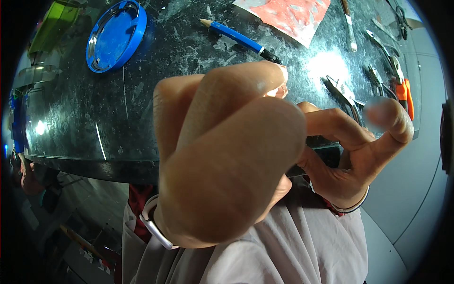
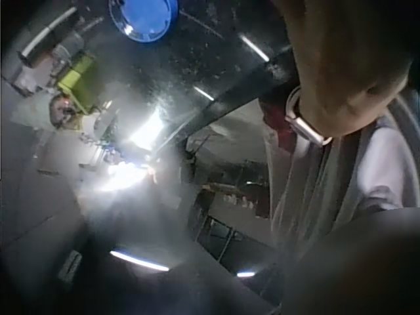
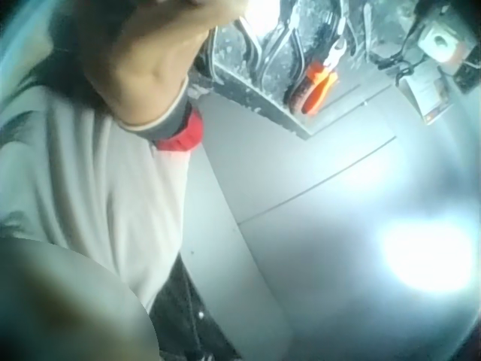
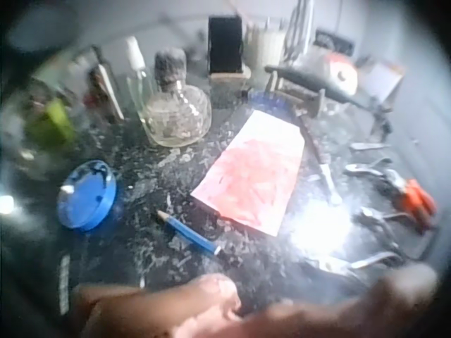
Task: Fitting and adjusting metal wire clasps onto a dental plaster model.
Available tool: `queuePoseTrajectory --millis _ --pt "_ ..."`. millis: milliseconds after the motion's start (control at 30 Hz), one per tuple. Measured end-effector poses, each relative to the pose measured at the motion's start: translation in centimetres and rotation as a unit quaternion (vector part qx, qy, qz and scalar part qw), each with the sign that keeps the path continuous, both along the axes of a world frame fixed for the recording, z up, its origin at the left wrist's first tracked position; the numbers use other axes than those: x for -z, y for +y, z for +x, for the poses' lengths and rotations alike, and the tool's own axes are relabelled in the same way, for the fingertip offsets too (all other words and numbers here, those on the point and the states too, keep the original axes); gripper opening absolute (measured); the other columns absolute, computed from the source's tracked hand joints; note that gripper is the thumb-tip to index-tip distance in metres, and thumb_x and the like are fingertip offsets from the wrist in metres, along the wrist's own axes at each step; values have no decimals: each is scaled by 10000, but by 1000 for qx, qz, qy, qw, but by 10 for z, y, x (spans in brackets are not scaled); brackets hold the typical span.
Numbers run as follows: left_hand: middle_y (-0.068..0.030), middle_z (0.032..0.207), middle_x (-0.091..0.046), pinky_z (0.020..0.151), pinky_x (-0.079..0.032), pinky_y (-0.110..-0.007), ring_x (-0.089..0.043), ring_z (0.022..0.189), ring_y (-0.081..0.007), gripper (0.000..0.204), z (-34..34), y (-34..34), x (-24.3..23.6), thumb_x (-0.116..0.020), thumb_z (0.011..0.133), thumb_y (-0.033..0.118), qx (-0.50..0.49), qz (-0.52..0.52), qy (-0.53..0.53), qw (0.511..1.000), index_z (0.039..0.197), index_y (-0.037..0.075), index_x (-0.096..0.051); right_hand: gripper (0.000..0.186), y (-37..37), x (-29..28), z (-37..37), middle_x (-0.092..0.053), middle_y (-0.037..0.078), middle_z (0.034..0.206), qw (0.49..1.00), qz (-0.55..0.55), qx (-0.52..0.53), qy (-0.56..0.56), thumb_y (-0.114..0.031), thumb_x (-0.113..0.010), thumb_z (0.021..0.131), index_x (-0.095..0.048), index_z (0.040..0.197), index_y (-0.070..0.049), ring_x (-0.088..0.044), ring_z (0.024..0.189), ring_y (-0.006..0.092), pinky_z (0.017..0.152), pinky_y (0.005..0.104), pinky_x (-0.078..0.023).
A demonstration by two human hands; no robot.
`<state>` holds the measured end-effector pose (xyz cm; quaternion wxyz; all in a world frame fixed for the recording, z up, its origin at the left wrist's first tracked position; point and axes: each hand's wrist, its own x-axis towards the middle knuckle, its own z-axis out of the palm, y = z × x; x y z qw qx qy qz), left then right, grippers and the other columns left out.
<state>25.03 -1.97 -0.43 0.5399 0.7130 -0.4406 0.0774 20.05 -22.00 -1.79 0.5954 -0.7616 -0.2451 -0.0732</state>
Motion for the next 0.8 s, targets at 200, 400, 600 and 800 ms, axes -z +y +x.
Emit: queuePoseTrajectory --millis 200,400,600,800 --pt "-300 1112 -525 760 -570 -334 -645 918 -295 763 -10 -5 -1 -727 529 -82 -54 2 5 999 1187 13 -353 939 4 -6 0 -631 262 917 1000 16 8 26 130 -739 665 -79 1297 -85 -677 810 328 809 389 -519" --pt "-284 1124 -529 769 -566 -336 -644 938 -309 781 -20 -8 -12 -720 523 -94 -133 106 28 985 1207 12 -360 965 1 -4 -7 -652 236 883 993 -101 65 3 74 -770 676 -59 1314 -62 -679 812 329 833 416 -506" --pt "-260 1218 -484 884 -516 -371 -579 1076 -306 719 -23 7 -9 -707 532 -82 -126 125 42 983 1185 6 -419 1047 1 -13 -2 -689 180 865 983 -171 49 -47 -22 -811 665 -13 1342 -27 -681 886 314 914 451 -469" --pt "-204 1215 -522 913 -457 -405 -533 1132 -309 601 -27 17 -29 -778 589 28 -158 191 69 966 1135 15 -526 1100 3 -29 -6 -712 140 854 971 -216 42 -94 -90 -839 658 1 1363 -5 -683 918 295 942 458 -453"
